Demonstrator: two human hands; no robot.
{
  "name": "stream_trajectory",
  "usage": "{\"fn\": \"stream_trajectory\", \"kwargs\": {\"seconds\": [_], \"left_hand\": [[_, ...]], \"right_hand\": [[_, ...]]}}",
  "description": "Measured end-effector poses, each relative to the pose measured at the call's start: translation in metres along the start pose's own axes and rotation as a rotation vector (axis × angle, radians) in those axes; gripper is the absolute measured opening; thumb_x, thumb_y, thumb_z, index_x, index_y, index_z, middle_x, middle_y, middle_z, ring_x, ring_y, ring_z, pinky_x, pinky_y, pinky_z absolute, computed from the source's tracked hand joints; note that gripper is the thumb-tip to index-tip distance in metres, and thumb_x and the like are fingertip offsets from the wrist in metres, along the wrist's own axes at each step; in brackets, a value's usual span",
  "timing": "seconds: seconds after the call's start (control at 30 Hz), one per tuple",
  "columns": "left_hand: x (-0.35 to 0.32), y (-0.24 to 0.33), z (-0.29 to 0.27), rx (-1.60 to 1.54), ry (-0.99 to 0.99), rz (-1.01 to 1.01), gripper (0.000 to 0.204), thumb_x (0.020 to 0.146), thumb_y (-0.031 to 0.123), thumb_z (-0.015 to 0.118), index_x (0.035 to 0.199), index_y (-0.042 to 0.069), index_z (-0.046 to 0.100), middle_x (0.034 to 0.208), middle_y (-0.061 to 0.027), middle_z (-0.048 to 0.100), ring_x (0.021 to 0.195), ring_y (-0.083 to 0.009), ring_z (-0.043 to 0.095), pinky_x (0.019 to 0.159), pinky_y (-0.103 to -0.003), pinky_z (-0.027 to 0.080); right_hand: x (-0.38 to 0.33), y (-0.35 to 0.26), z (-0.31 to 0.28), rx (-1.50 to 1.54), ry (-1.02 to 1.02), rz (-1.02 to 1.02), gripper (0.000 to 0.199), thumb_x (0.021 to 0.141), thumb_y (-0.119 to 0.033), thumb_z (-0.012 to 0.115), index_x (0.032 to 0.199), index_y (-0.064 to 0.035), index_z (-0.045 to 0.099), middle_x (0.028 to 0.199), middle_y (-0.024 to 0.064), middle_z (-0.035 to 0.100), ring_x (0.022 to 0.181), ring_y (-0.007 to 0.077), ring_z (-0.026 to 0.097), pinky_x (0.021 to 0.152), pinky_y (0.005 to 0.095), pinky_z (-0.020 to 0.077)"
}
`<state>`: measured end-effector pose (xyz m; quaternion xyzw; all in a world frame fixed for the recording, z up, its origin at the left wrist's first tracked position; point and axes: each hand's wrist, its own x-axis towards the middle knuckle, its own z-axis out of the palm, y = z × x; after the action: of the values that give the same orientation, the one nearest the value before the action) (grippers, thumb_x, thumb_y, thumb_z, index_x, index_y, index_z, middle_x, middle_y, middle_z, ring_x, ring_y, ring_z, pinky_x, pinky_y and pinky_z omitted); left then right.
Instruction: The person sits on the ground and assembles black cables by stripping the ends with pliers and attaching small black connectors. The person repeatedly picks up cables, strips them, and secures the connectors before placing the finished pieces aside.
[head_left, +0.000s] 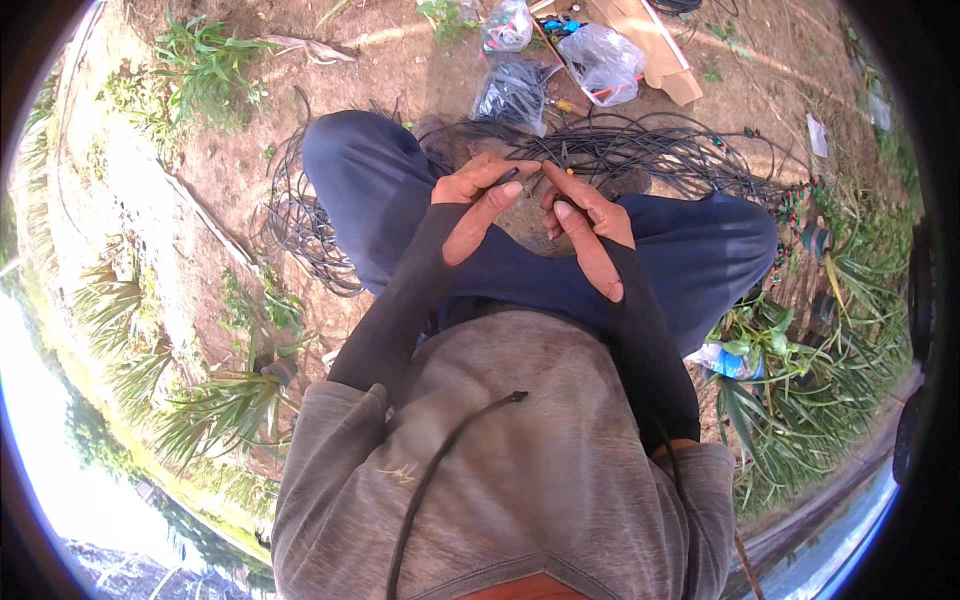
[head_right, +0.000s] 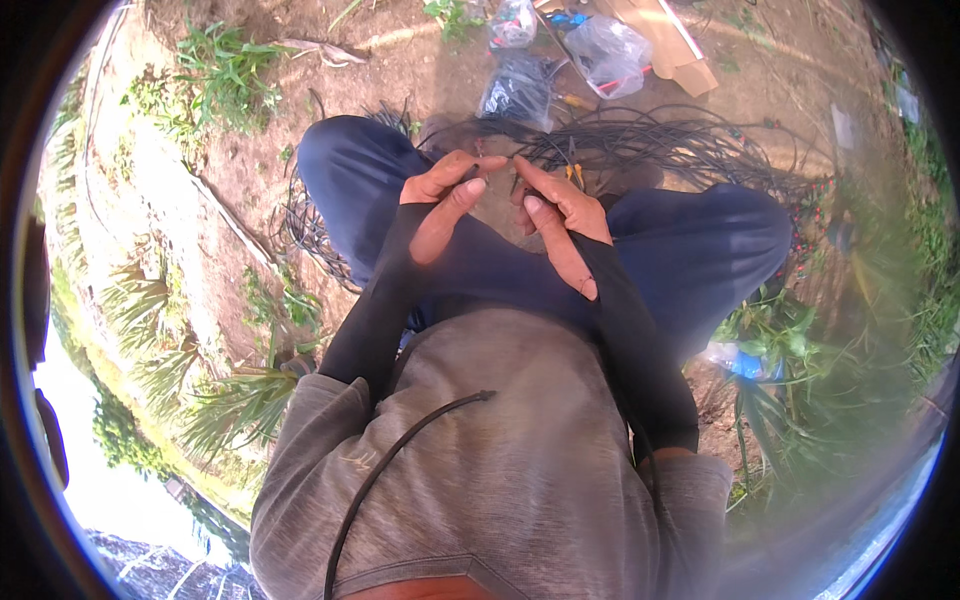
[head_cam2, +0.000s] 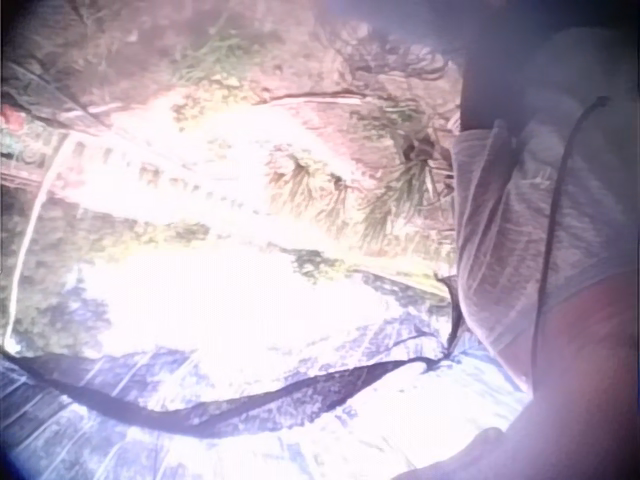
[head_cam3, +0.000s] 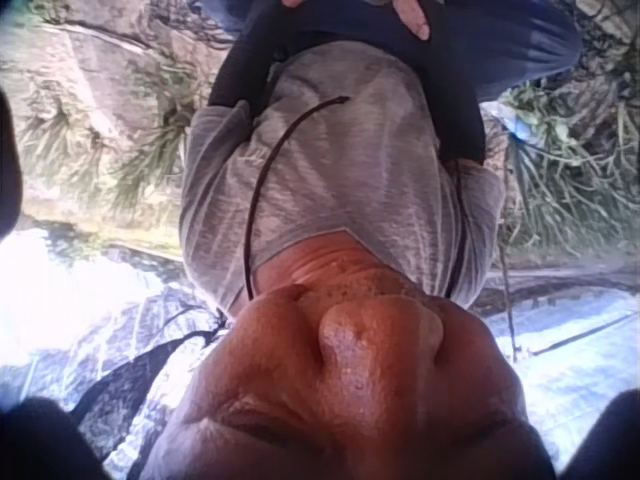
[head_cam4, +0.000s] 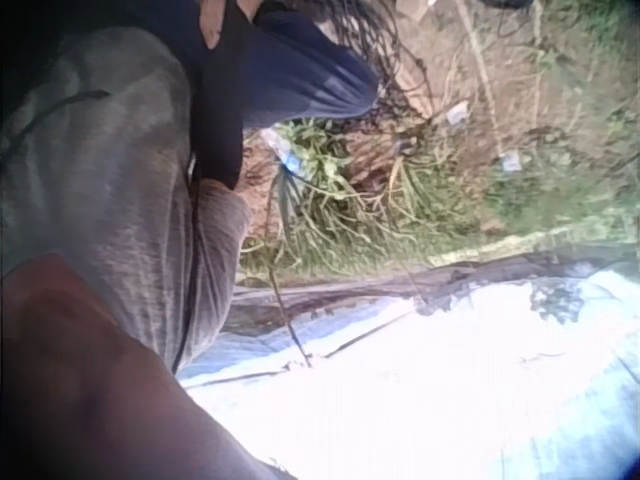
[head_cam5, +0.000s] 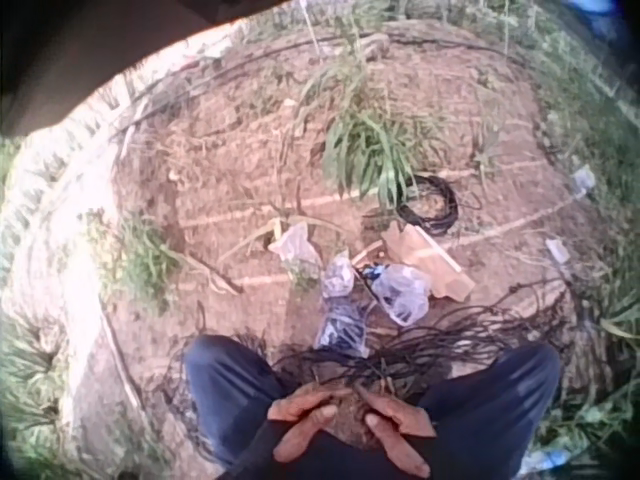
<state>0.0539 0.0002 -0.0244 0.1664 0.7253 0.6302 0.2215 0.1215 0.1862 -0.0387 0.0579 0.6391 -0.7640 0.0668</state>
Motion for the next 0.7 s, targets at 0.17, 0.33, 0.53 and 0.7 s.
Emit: {"fn": "stream_trajectory", "kwargs": {"seconds": [0.17, 0.33, 0.53, 0.7], "left_hand": [[-0.001, -0.003, 0.002, -0.061, -0.071, -0.022, 0.025, 0.095, 0.011, 0.055, 0.116, 0.002, 0.064, 0.088, -0.0019, 0.058, 0.079, -0.0089, 0.049, 0.074, -0.024, 0.041], [-0.002, -0.009, 0.008, 0.046, -0.093, 0.04, 0.02, 0.093, 0.009, 0.055, 0.108, 0.0, 0.065, 0.091, -0.0066, 0.062, 0.082, -0.0127, 0.055, 0.074, -0.026, 0.044], [-0.005, -0.01, 0.009, 0.077, -0.138, 0.01, 0.018, 0.091, 0.007, 0.057, 0.106, 0.001, 0.066, 0.09, -0.0073, 0.062, 0.081, -0.0136, 0.056, 0.073, -0.027, 0.044], [-0.004, -0.01, 0.011, 0.098, -0.142, 0.063, 0.017, 0.09, 0.006, 0.058, 0.104, 0.001, 0.067, 0.086, -0.0084, 0.061, 0.08, -0.0164, 0.057, 0.073, -0.028, 0.045]], "right_hand": [[-0.005, -0.003, -0.007, 0.134, 0.14, 0.089, 0.019, 0.092, -0.007, 0.06, 0.109, 0.0008, 0.062, 0.096, 0.0103, 0.068, 0.074, 0.0113, 0.061, 0.067, 0.0249, 0.0509], [-0.007, -0.008, -0.007, 0.133, 0.137, 0.074, 0.017, 0.093, -0.015, 0.062, 0.101, 0.0003, 0.065, 0.086, 0.0086, 0.068, 0.069, 0.0103, 0.059, 0.062, 0.024, 0.0489], [-0.012, -0.011, -0.008, 0.106, 0.18, 0.171, 0.019, 0.094, -0.019, 0.062, 0.097, -0.0003, 0.065, 0.076, 0.0033, 0.062, 0.067, 0.0078, 0.056, 0.06, 0.0209, 0.0445], [-0.012, -0.009, -0.005, 0.098, 0.181, 0.086, 0.016, 0.092, -0.014, 0.064, 0.099, 0.0003, 0.065, 0.076, 0.0018, 0.061, 0.068, 0.0071, 0.056, 0.062, 0.0208, 0.0455]]}}
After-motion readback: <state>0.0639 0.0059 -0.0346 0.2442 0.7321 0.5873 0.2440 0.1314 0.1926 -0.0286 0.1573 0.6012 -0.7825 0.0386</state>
